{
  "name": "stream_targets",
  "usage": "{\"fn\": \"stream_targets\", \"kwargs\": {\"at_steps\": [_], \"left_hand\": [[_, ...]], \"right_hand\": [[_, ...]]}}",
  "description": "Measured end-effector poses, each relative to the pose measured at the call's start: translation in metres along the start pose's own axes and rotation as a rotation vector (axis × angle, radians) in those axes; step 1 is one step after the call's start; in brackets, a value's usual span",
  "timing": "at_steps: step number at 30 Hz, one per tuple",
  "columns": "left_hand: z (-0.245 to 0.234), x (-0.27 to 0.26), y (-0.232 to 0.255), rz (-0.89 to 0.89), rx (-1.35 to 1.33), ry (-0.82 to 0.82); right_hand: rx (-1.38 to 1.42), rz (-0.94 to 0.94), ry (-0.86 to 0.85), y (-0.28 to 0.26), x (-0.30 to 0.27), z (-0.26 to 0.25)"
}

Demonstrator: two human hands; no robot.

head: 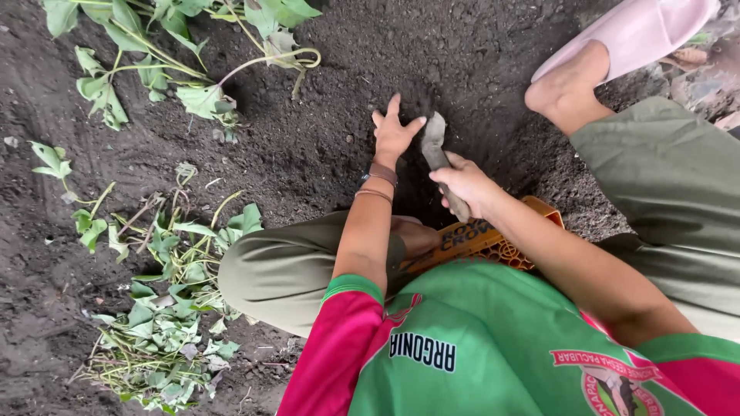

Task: Planting sweet potato vine cuttings into the soil using a hand trowel while sitting in a garden.

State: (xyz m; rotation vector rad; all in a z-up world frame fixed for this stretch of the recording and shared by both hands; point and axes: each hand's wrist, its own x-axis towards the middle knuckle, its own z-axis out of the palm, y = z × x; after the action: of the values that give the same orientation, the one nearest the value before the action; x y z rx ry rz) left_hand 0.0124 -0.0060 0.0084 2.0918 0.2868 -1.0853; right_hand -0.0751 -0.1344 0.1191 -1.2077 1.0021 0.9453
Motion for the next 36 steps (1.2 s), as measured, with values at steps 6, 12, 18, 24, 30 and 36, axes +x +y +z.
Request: {"fn": "stream_targets", "kwargs": {"at_steps": [6,12,18,24,30,36], "left_hand": [[-0.016,0.03,0.036,0.251,-1.207,0.252],[-0.057,0.067,0.049,0.303,-0.238,0.522],[-0.071,0.037,0.062,0.264,0.517,0.279],[-0.073,0.047,-0.006,0.12,0.63,0.246],[-0.091,0.052,-0.052,0.127,0.435,0.641],[-0.138,-0.05,-0.024,0.118,0.133,0.652]], "right_hand": [[-0.954,-0.122,0.241,-0.057,-0.067,-0.004],[-0.99,-0.545,0.435,-0.1,-0.046,-0.025],[-0.977,-0.339,0.467,-0.142,-0.011,0.002],[-1.061,-0.393,0.32,-0.103,-0.02,0.014],[-1.101,-0.466,0.339,-0.081,-0.051,0.032],[-0.857,-0.607,0.274,-0.034,-0.005,0.026]]}}
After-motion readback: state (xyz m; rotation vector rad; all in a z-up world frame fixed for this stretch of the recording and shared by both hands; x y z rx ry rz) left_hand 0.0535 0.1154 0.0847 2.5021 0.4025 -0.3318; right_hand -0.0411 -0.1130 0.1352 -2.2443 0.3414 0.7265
